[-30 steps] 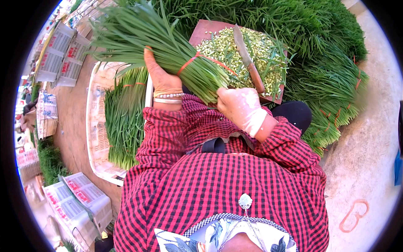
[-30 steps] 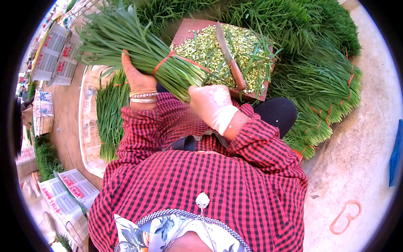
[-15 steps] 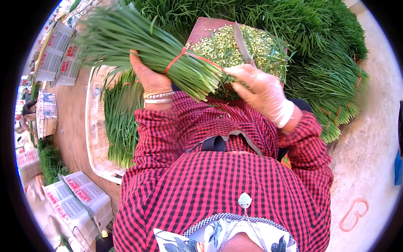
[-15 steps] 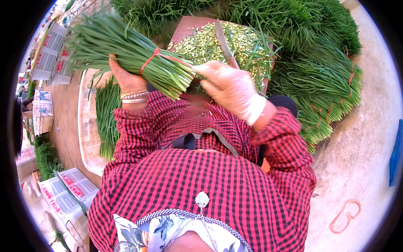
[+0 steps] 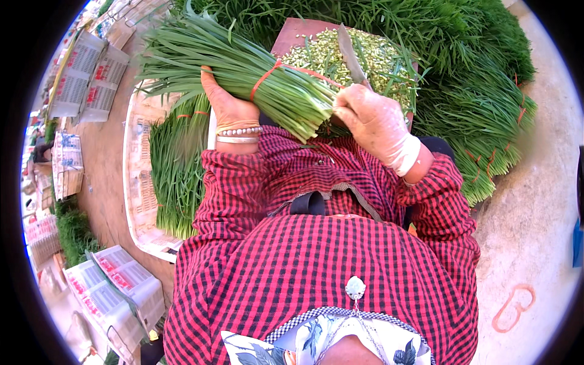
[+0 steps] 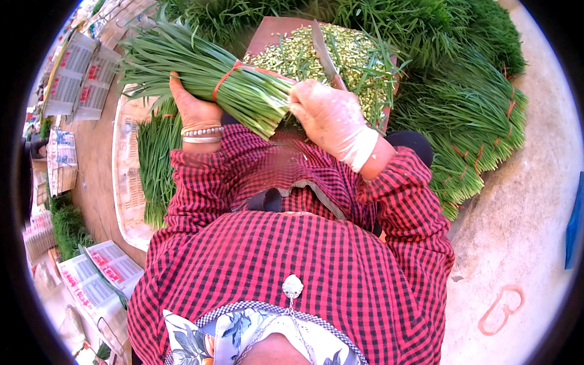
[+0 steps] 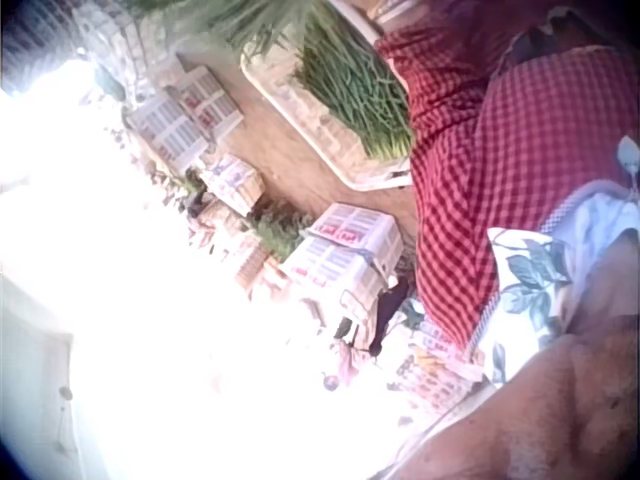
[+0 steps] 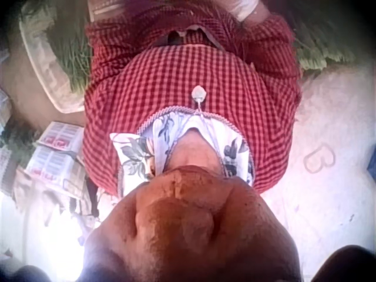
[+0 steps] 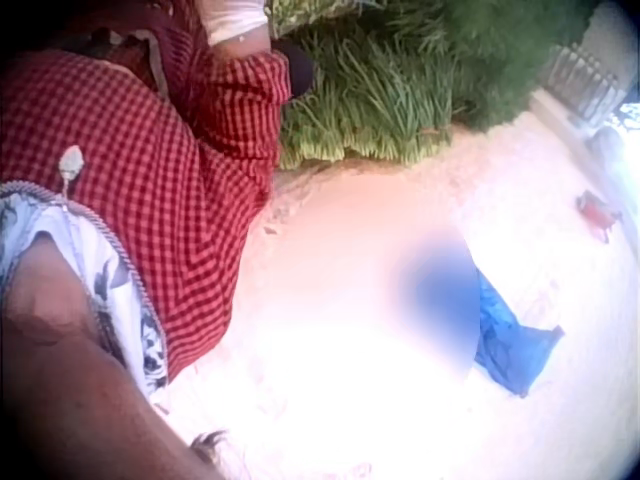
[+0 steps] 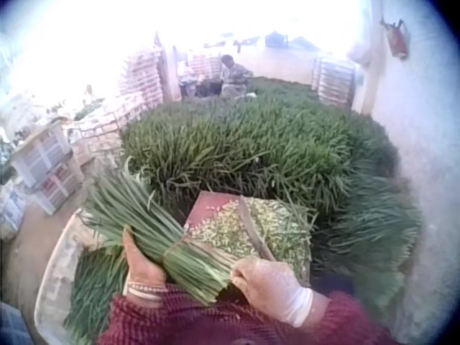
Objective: The person trims and organizes bundles of chives using a knife while sitting on the floor.
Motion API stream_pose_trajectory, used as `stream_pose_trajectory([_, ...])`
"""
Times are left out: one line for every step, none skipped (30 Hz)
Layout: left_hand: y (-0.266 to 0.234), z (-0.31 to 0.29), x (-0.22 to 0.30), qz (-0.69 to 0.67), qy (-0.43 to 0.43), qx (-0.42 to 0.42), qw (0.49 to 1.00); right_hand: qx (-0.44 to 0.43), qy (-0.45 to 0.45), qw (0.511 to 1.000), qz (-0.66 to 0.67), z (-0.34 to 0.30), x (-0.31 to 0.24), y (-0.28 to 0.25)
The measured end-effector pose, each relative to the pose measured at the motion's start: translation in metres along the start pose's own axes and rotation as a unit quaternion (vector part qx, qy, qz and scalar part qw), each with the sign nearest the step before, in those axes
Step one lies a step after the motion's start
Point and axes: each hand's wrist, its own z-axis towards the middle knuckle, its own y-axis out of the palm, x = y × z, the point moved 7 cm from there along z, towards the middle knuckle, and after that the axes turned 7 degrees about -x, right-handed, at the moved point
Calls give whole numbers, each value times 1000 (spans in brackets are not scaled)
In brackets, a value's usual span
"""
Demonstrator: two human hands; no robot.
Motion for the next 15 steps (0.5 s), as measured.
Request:
stream_pose_trajectory([-1,1,1,1,7,2,1000,10,18,1000,2,-4,5,-3])
stream_pose_trajectory([-2,2,1,3,15,4,1000,-3,29,999,-28,-6,7,-3])
stream_pose_trajectory([-3,3,2,4,22,5,1000,-17,39,997,-57,-7,9,-4])
stream_pose_trajectory([-4,5,2,2,21,-5,1000,-30,50,994,-88,-9,12,-6])
stream_pose_trajectory([-7,8,5,0,19,-15,1000,-45,64,988,-134,-13,14,-10])
stream_pose_trajectory([-9,9,5,-3,18,-25,1000,-50,78,988,-120,-16,14,-12])
stream_pose_trajectory([-7,7,7,3,29,-17,999,-54,93,989,-106,-19,13,-14])
stream_pose_trajectory([-5,5,9,13,42,-11,999,-58,108,988,-92,-21,11,-16])
stream_pose_trajectory([-1,3,11,23,55,-6,998,-77,83,993,-21,-18,1,-11])
stream_pose_trajectory([5,1,9,34,62,-3,997,-75,39,995,45,-18,-8,-1])
stream_pose_trajectory([9,0,8,31,55,-9,998,-95,44,994,36,-12,-19,6])
stream_pose_trajectory([12,-1,7,28,48,-15,998,-115,49,992,28,-7,-29,13])
stream_pose_trajectory([15,-3,7,26,43,-19,999,-112,47,992,34,-3,-30,21])
stream_pose_trajectory([17,-5,6,28,42,-19,999,-107,44,992,39,0,-26,34])
stream_pose_trajectory([19,-7,3,30,41,-19,999,-102,42,993,45,2,-22,42])
